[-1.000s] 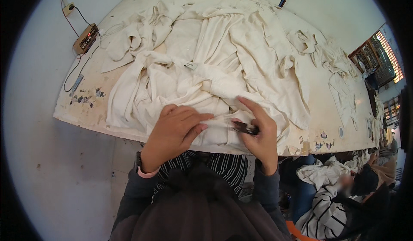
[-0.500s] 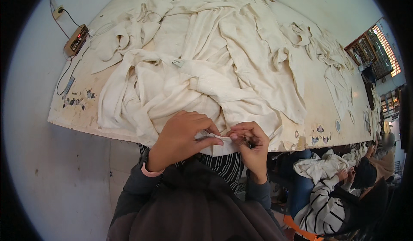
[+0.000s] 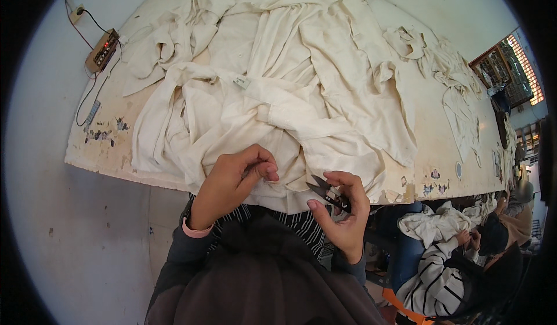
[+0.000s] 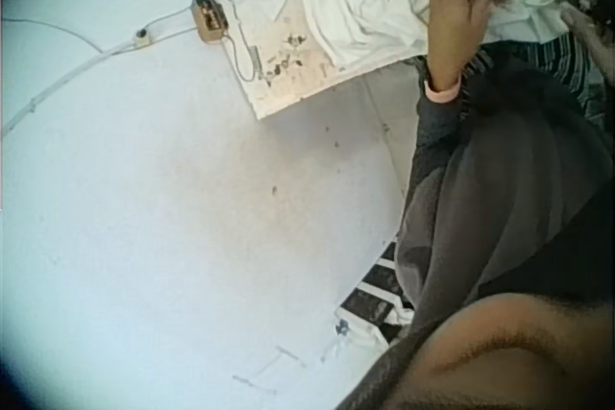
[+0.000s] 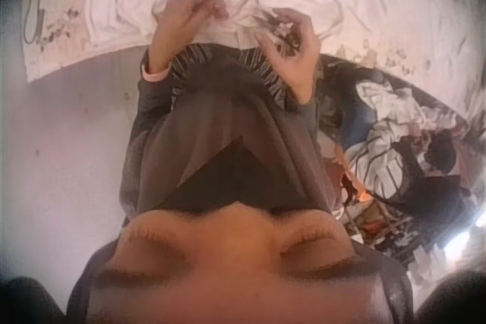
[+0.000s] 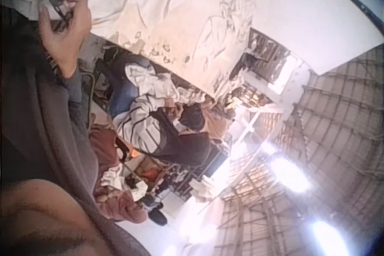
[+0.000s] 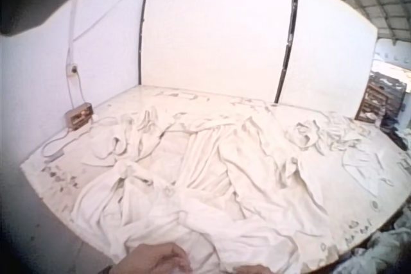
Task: The person uses shears to cut a white fabric garment on a work table. They repeatedly lift, fold, and trim sections of the fabric, removing small pieces and placing them aside. The person continues cutting along seams and edges throughout the clip.
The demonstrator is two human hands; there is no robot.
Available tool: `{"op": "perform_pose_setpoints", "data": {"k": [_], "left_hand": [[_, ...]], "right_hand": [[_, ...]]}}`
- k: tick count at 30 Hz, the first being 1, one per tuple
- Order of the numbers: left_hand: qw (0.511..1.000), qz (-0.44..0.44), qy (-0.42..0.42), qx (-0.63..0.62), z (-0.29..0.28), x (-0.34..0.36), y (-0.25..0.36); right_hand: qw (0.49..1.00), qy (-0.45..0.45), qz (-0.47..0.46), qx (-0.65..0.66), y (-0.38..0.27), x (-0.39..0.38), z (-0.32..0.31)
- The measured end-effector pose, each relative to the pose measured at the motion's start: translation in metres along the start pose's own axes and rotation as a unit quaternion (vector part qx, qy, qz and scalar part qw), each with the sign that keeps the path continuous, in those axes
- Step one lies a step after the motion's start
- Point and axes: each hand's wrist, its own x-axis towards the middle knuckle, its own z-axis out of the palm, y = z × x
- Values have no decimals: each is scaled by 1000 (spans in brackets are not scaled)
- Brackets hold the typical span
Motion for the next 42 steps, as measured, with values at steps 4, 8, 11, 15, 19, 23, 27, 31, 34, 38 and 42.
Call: {"op": "perform_pose_setpoints", "data": {"k": [4, 8, 11, 15, 19, 23, 27, 31, 34, 38, 42], "left_hand": [[979, 159, -17, 127, 3, -1, 0], [970, 183, -29, 155, 6, 2, -4], [978, 146, -11, 148, 5, 0, -8], [981, 129, -11, 146, 5, -1, -7], [975, 171, 23, 139, 12, -1, -12], [964, 197, 37, 174, 12, -3, -12], [954, 196, 47, 220, 14, -5, -8], [964, 168, 51, 201, 15, -5, -9], [979, 114, 72, 152, 15, -6, -13], [942, 172, 234, 166, -8, -3, -17], [862, 225, 349, 291, -19, -1, 3]], "right_hand": [[1000, -9, 14, 1, -5, -6, 3], [996, -16, 7, -91, -18, -8, 6], [977, -23, 2, -210, -34, -9, 7], [955, -34, -24, -295, -48, -9, 13], [931, -34, -100, -350, -42, -8, 23], [919, -48, -97, -379, -43, -7, 31], [914, -49, -92, -393, -44, -6, 35], [910, -58, -88, -401, -40, -6, 36], [915, -74, -73, -389, -37, -6, 34], [960, -42, -43, -272, -39, 4, 27], [983, -124, 45, -132, 9, 8, 3]]}}
